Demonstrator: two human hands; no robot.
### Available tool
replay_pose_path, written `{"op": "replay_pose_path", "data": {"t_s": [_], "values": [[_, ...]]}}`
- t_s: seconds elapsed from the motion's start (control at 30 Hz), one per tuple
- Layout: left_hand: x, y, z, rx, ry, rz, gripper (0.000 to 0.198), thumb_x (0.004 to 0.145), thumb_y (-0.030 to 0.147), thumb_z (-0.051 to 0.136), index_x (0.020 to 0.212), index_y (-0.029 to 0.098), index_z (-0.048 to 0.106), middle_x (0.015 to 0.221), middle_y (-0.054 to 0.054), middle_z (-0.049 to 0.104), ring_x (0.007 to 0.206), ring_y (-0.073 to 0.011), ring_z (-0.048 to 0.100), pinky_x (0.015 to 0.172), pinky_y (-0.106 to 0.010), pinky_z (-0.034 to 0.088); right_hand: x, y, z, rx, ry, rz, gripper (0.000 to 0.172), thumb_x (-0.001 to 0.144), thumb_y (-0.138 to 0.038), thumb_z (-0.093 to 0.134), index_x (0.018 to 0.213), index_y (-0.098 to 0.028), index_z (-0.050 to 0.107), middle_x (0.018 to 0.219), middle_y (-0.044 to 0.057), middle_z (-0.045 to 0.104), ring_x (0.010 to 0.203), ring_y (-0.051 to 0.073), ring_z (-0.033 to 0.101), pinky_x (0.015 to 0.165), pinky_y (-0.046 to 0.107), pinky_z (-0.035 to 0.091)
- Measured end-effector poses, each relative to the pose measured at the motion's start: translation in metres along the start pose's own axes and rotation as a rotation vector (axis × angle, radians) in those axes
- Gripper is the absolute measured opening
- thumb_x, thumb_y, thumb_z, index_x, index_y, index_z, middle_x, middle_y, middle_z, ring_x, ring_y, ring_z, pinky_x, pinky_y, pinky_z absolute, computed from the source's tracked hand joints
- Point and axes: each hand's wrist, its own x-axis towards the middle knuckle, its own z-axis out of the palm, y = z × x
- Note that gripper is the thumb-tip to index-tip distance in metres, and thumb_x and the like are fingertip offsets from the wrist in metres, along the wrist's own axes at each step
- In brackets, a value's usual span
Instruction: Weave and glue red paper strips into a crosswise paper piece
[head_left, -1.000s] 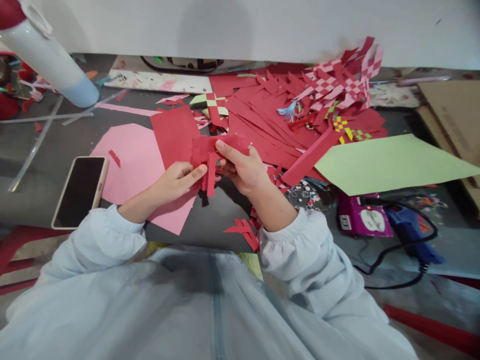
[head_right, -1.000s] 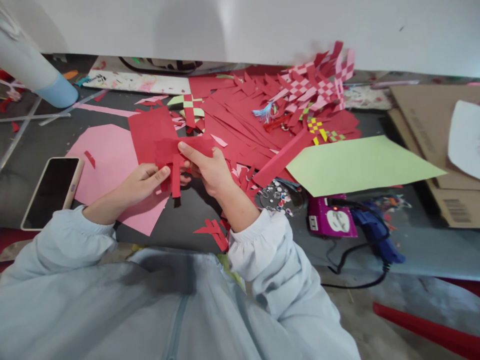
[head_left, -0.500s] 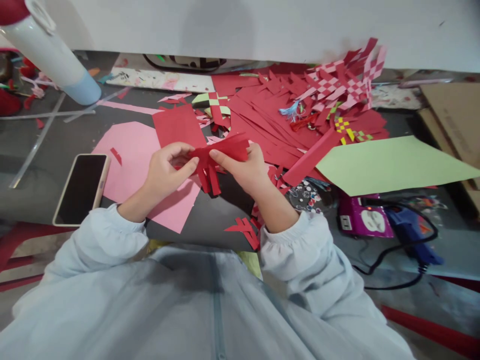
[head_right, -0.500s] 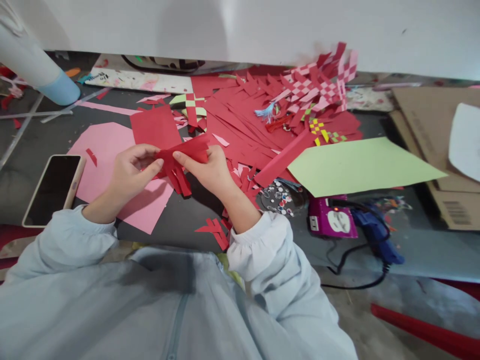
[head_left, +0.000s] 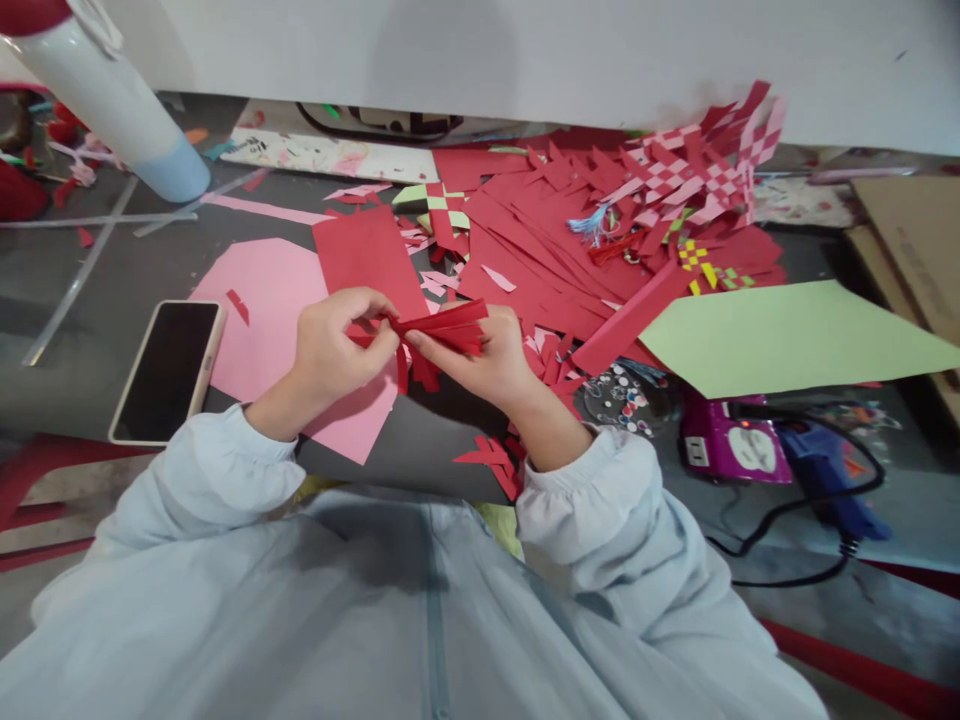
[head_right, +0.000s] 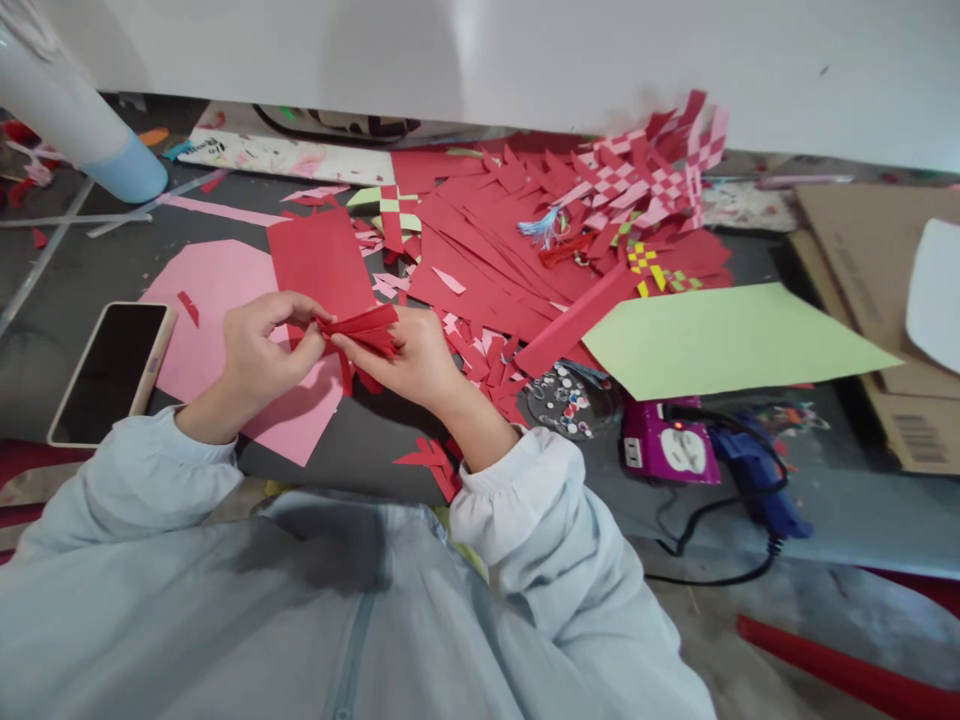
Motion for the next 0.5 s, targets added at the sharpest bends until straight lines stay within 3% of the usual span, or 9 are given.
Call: {"op": "replay_pose_path", "data": {"t_s": [0.17,0.5], "values": [[-0.0012,-0.0031,0.001,-0.018,0.045,0.053,0.012,0.07,0.017,0.059,0.077,0.021,0.067,0.079,-0.002,0.074,0.067,-0.0162,0.065,0.065,-0.029,0.05,0.0005,0.0001,-0.0002,0.057,0.014,0.045,0.014,0.08,-0.03,0.079,0.067,-0.024,0.077,0.065,0.003,0.07,0.06,0.015,0.061,0.067,0.029,0.052],[0.0,-0.003,0.0018,-0.056,0.02,-0.017,0.014,0.071,0.017,0.058,0.08,0.02,0.068,0.076,0.0,0.072,0.069,-0.0137,0.064,0.068,-0.026,0.052,0.0007,0.0026,0.0008,0.016,0.07,0.083,0.035,0.083,-0.038,0.074,0.053,-0.021,0.065,0.051,0.0,0.06,0.052,0.011,0.049,0.056,0.028,0.045]]}}
